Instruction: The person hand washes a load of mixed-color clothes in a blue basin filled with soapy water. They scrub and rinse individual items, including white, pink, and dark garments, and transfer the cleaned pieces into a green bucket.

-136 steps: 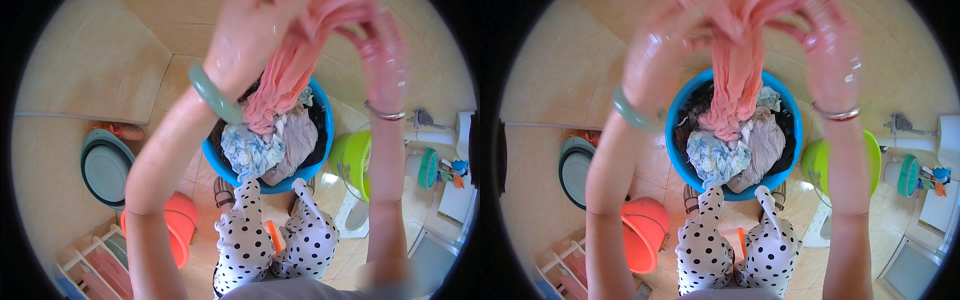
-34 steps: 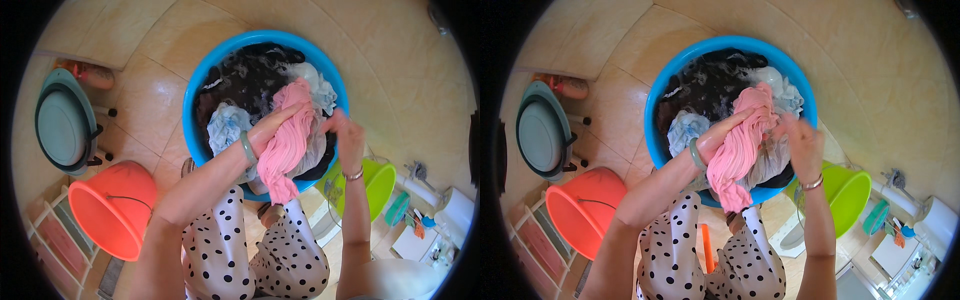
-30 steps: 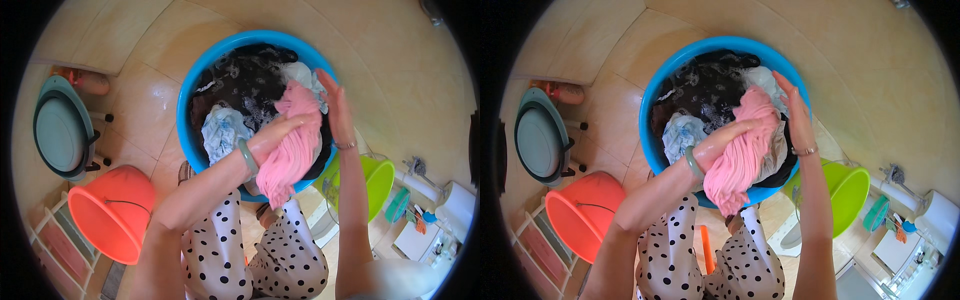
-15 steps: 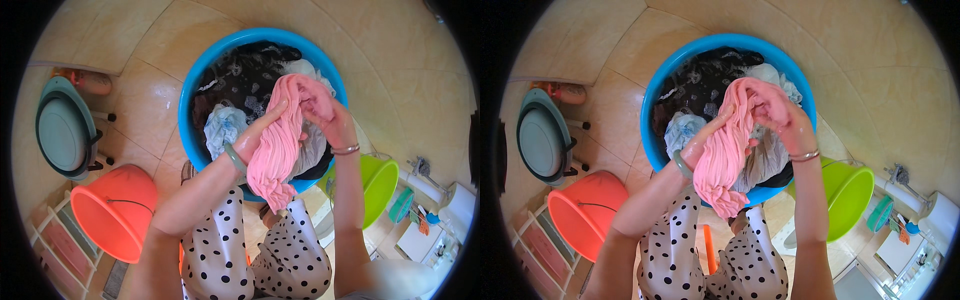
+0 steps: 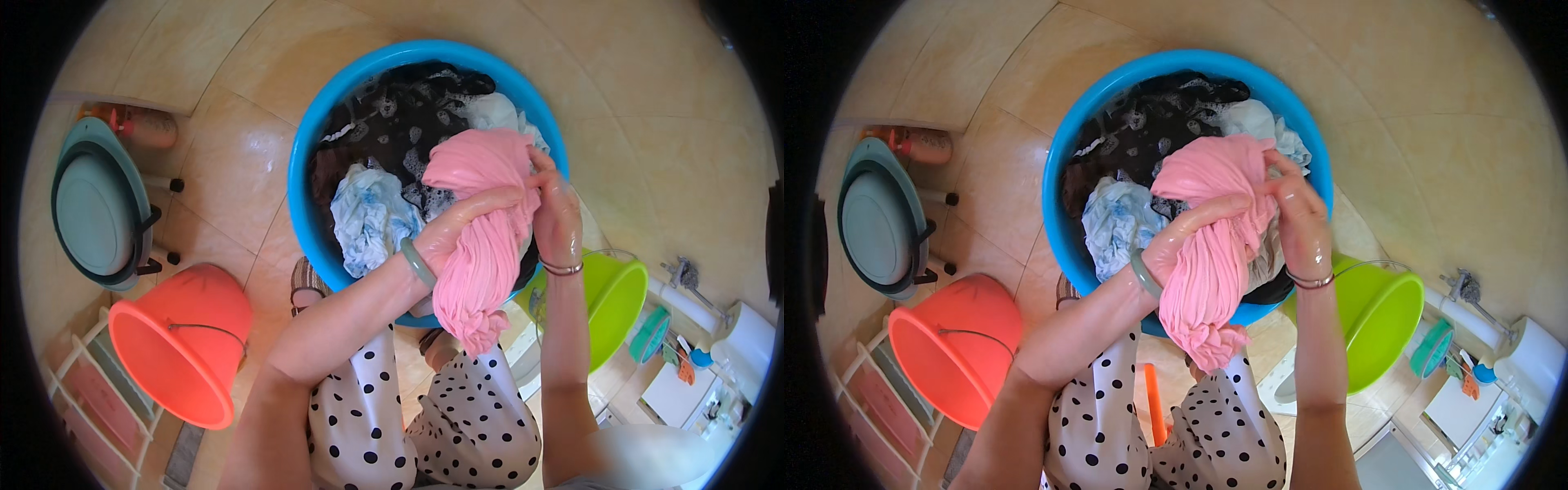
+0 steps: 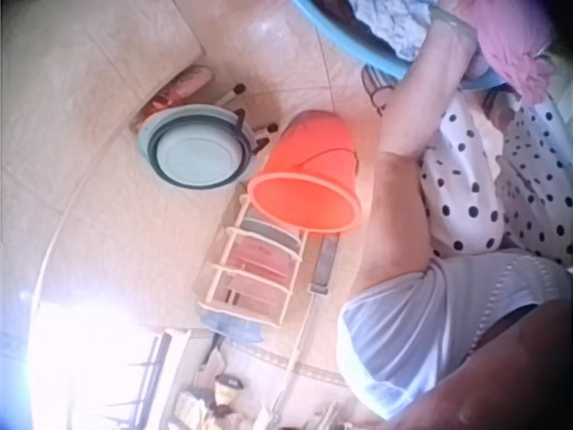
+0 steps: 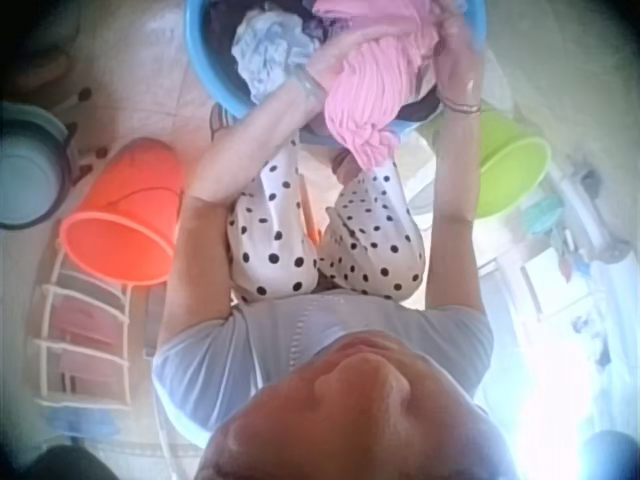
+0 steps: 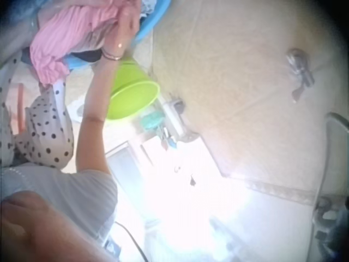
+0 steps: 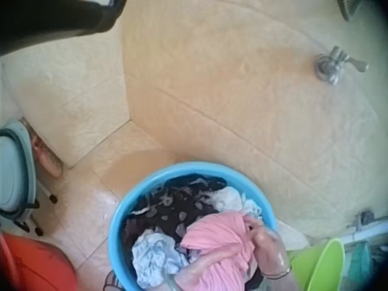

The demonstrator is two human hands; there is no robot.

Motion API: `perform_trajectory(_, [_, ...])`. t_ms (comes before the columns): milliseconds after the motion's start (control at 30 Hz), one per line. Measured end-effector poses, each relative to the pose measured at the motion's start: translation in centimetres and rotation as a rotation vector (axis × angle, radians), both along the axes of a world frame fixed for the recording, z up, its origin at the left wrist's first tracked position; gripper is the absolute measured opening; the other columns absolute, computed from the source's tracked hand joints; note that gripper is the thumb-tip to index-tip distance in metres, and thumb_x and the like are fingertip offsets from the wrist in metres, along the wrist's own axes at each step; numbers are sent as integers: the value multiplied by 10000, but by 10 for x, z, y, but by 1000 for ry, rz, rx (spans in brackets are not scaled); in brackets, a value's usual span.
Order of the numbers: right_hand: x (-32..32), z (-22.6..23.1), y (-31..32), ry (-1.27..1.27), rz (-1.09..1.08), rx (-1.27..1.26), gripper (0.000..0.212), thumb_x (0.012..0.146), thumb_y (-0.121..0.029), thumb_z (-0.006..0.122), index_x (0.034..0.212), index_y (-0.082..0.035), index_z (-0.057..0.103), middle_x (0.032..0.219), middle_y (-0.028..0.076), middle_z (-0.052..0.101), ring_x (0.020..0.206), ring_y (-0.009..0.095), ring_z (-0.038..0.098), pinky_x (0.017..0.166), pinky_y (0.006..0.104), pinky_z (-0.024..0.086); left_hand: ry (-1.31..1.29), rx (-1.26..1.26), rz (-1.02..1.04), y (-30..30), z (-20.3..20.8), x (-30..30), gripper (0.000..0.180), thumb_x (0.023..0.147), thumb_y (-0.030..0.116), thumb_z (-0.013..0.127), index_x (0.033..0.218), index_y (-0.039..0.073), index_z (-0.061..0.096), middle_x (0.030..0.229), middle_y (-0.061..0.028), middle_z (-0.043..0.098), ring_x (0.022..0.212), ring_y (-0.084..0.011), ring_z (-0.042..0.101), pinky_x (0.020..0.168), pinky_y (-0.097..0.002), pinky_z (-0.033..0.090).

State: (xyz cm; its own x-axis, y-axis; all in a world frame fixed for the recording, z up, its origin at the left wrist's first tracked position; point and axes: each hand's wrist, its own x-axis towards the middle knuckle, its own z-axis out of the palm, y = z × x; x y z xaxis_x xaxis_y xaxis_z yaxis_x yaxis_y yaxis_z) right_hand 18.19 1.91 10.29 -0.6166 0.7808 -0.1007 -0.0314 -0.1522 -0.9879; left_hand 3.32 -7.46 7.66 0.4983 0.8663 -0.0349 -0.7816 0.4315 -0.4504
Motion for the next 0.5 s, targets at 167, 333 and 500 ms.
perform_trajectory(167, [-23,-27,-9,682,-6,-686,742,919,-541,494,1479,-115,259,1520,130,297,1396,351,263,1120,547,234,-69,-8,18,8,24,17,453,957,219,525,1384,113,414,1169,-35,595,939,-193,597,718,-332,510])
perform_trajectory(333, [-56,-14,-5,874,178,-841,684,891,-585,496,1429,-193,340,1477,137,309,1370,466,207,993,725,265,-22,-25,25,-2,34,23,348,913,265,625,1189,72,536,964,-76,625,783,-192,618,667,-302,512])
perform_trajectory(500, [-32,-13,26,667,279,-767,299,858,-368,625,985,-113,537,1018,89,521,1116,360,508,876,499,465,264,-43,-128,-6,37,6,331,931,242,605,1178,30,543,971,-93,637,830,-169,622,704,-306,521])
